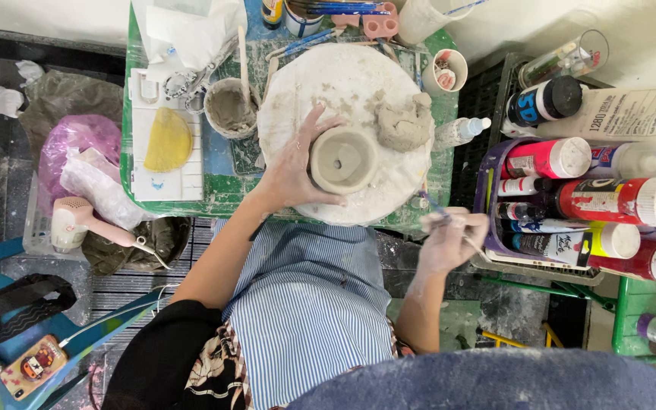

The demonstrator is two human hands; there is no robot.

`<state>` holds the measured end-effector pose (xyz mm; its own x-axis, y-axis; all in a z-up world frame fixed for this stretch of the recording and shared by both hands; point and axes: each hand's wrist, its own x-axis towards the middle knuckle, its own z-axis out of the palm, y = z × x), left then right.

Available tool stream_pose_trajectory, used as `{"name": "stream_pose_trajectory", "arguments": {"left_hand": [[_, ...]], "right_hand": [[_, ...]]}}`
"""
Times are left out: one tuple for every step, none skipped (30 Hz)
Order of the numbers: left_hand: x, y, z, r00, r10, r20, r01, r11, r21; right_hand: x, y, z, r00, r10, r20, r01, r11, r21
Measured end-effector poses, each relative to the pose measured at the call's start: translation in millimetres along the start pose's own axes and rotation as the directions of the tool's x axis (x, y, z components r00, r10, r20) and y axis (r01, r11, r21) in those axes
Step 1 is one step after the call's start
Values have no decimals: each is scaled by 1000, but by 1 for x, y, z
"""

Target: The person shapes a piece of clay on a pottery wheel using a brush and their hands.

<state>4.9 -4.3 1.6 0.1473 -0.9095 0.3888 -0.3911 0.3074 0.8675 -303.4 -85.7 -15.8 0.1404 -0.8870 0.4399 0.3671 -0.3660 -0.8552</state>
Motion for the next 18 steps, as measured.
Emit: {"name": "stream_pose_trajectory", "arguments": {"left_hand": [[1, 1, -3, 999, 33, 2, -33, 999, -8], [1, 2, -5, 1000, -3, 15, 4, 999, -38], [2, 3, -6, 999, -39, 29, 41, 997, -66], [1, 3, -7, 996, -75, 47, 79, 992, -96], [1, 3, -7, 994, -97, 50, 102, 990, -96], [1, 2, -6, 991, -119, 54, 124, 988, -98], [1, 1, -6, 988, -140, 58, 146, 984, -100], [1, 1, -5, 992, -116, 57, 122, 985, -121], [0, 1, -4, 994, -91, 55, 98, 985, -142], [0, 1, -5, 997, -65, 52, 73, 984, -162], [0, 1, -5, 998, -49, 44, 55, 986, -158], [-1, 1, -6, 999, -35, 37, 40, 987, -154], [-1, 1, -7, 999, -21, 29, 25, 988, -149], [-1, 1, -7, 999, -32, 39, 37, 988, -149], [-1, 0, -7, 998, -43, 48, 49, 988, -148], [-2, 0, -7, 997, -56, 60, 64, 987, -149], [-3, -1, -7, 997, -61, 57, 68, 988, -138], [-2, -1, -7, 997, -64, 53, 71, 989, -127]], "right_hand": [[3, -8, 1, 999, 21, -32, -20, 999, 32], [7, -13, 5, 997, 43, -62, -39, 997, 68], [13, -15, 11, 999, 1, 43, 2, 997, -77], [20, -15, 18, 989, -27, 148, 59, 975, -216], [27, -14, 24, 966, -40, 254, 128, 930, -344], [32, -14, 31, 962, -12, 273, 110, 932, -345], [36, -12, 39, 956, 15, 293, 92, 933, -347], [40, -10, 47, 949, 41, 313, 75, 934, -348], [45, -7, 53, 957, 12, 290, 81, 948, -308], [51, -4, 59, 964, -17, 266, 91, 959, -267], [54, -3, 63, 970, -46, 241, 102, 969, -226], [54, -4, 64, 984, 0, 179, 39, 976, -214], [52, -5, 64, 992, 48, 117, -24, 980, -196], [51, -5, 64, 994, 97, 55, -86, 981, -175], [50, -3, 65, 988, 126, 88, -106, 974, -200], [46, 0, 64, 981, 157, 116, -127, 966, -227], [43, 3, 64, 972, 188, 144, -148, 956, -254], [39, 7, 66, 972, 199, 126, -158, 947, -281]]}}
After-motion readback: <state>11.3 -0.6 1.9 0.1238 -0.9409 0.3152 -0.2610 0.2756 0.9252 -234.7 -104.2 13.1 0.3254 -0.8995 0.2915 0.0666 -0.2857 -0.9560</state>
